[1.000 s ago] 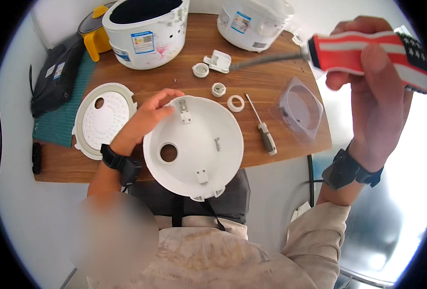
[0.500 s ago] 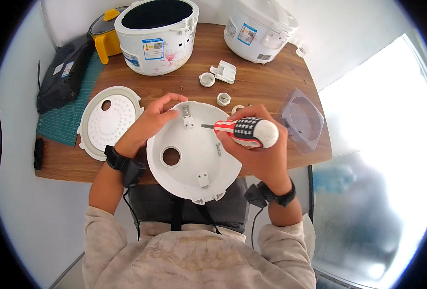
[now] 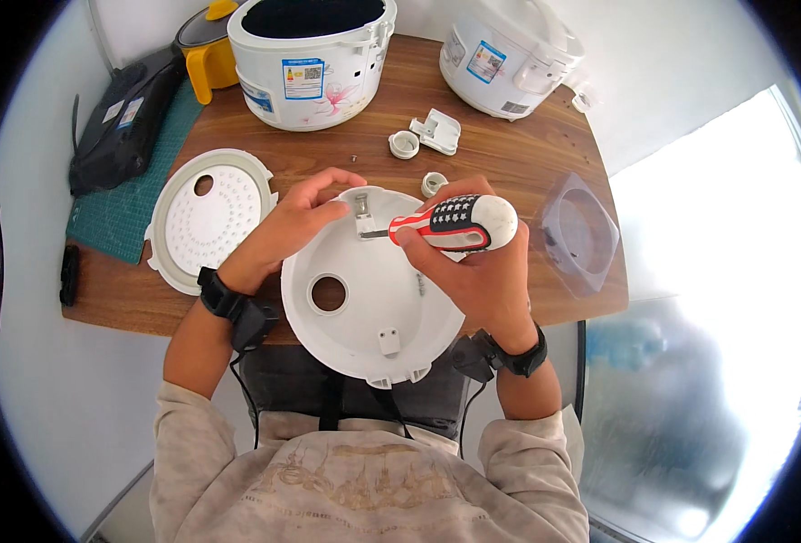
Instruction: The person uses a screwdriver to remove screws from a white plastic lid and then reattaches small plastic components to the lid. They handle the lid, screws, and small plastic parts on a wooden table.
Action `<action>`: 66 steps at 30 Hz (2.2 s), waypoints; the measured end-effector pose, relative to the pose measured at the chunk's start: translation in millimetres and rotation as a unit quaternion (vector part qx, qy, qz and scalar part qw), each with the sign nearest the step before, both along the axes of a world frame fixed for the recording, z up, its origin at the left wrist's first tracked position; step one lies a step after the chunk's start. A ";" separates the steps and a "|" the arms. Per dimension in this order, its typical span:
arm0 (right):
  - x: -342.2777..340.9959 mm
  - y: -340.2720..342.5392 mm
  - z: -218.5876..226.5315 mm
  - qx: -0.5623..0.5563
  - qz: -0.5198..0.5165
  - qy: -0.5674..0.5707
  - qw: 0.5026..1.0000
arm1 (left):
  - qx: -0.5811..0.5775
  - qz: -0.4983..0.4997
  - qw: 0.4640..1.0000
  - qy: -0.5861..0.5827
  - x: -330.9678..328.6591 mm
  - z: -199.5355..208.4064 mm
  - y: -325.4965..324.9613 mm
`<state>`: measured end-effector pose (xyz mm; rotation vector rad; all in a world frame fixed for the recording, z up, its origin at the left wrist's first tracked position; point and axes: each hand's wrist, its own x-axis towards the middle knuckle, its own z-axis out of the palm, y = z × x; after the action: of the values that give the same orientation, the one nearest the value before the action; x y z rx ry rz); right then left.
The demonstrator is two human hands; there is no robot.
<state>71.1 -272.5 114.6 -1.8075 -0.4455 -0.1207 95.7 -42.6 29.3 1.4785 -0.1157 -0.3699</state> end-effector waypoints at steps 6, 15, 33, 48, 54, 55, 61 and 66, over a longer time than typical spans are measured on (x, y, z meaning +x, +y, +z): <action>6.3 1.9 -1.0 -0.054 -0.009 0.007 0.998 | 0.004 0.000 1.000 0.001 -0.4 0.7 0.4; 17.2 14.1 12.7 -0.118 0.008 -0.034 0.992 | 0.037 -0.006 0.999 -0.011 -0.8 1.9 -1.4; 30.4 24.0 28.6 0.095 0.173 -0.012 0.980 | 0.074 0.004 0.996 -0.055 -0.3 -4.9 -1.8; 42.6 24.2 25.2 -0.080 0.145 -0.271 0.948 | 0.048 -0.011 0.997 -0.061 -2.9 4.0 -6.2; 36.5 12.8 27.7 0.011 0.192 -0.203 0.960 | 0.014 -0.011 0.999 -0.032 -3.0 3.3 -6.9; 35.7 9.1 28.3 0.016 0.207 -0.197 0.958 | 0.012 -0.014 0.999 -0.035 -1.8 1.9 -7.3; 31.4 2.6 35.9 -0.045 0.203 -0.225 0.952 | 0.012 -0.015 1.000 -0.017 -1.3 -0.4 -5.6; 26.0 14.2 47.7 -0.098 0.100 -0.230 0.963 | 0.010 -0.010 1.000 -0.014 3.2 -8.0 -5.8</action>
<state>97.1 -258.3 162.2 -1.9131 -0.9981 -0.3714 98.9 -48.4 21.3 1.5032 -0.1491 -0.3667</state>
